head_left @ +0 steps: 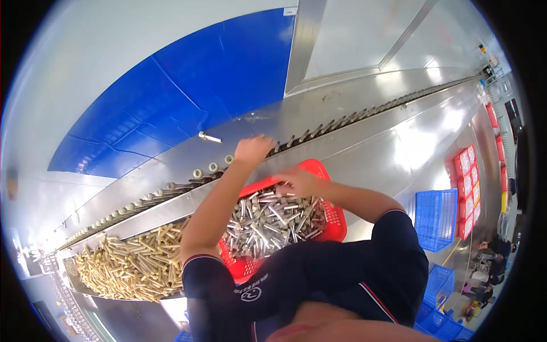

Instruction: The person empties a basket of small metal tubes into a blue crate and then places individual tubes onto a conveyor belt.

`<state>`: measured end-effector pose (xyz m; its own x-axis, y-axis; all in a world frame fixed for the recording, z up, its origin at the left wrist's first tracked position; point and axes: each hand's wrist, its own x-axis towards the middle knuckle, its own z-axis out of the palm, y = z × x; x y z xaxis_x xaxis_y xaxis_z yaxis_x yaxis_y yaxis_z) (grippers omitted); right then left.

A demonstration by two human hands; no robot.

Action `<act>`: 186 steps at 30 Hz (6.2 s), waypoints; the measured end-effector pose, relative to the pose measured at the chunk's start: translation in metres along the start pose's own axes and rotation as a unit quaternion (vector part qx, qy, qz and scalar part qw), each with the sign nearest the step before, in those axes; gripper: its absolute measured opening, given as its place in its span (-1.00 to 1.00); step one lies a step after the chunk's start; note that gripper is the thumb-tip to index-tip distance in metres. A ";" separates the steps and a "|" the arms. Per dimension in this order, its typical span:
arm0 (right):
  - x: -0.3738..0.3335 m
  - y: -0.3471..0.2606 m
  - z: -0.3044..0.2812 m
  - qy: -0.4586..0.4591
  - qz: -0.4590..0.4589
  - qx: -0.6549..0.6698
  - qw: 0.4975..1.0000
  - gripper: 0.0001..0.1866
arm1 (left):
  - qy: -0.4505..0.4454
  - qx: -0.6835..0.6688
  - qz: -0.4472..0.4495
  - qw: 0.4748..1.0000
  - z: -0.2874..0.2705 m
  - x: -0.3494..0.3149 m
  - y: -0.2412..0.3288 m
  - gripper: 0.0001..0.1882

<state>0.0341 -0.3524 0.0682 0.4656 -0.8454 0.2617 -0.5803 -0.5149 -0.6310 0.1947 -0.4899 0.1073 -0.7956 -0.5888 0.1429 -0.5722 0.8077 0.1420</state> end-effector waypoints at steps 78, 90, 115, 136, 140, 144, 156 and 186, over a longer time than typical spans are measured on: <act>0.025 -0.012 -0.072 -0.242 -0.089 -0.080 0.963 -0.59 | -0.224 -0.201 -0.064 0.951 -0.062 -0.114 0.065 -0.28; 0.164 0.001 -0.031 -0.214 0.010 -0.179 0.960 -0.73 | 0.032 0.069 -0.022 0.997 -0.015 -0.086 -0.063 -0.67; 0.150 -0.034 -0.031 0.039 -0.079 -0.063 0.994 -0.65 | 0.198 -0.107 -0.116 0.968 -0.126 -0.125 -0.058 -0.88; 0.074 -0.044 -0.110 0.019 0.047 0.243 0.969 -0.70 | 0.145 -0.073 -0.072 0.984 -0.132 -0.113 -0.045 -0.73; 0.025 -0.045 0.008 -0.194 -0.029 0.048 0.979 -0.52 | -0.092 -0.071 -0.004 0.993 -0.072 -0.198 -0.011 -0.42; 0.083 -0.078 -0.004 -0.054 0.037 0.083 0.994 -0.45 | 0.225 -0.053 -0.171 0.958 -0.065 -0.212 -0.065 -0.30; 0.173 -0.039 0.009 -0.033 0.119 -0.096 0.988 -0.54 | 0.126 -0.094 -0.110 0.981 -0.132 -0.144 -0.095 -0.64; 0.105 -0.118 0.043 0.008 0.098 -0.176 0.980 -0.14 | 0.010 -0.249 -0.007 0.968 -0.097 -0.255 -0.091 -0.29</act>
<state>0.1804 -0.3742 0.1383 0.3136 -0.9336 0.1736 -0.8529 -0.3573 -0.3807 0.4694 -0.4166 0.1528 -0.7811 -0.6048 0.1553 -0.4126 0.6866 0.5986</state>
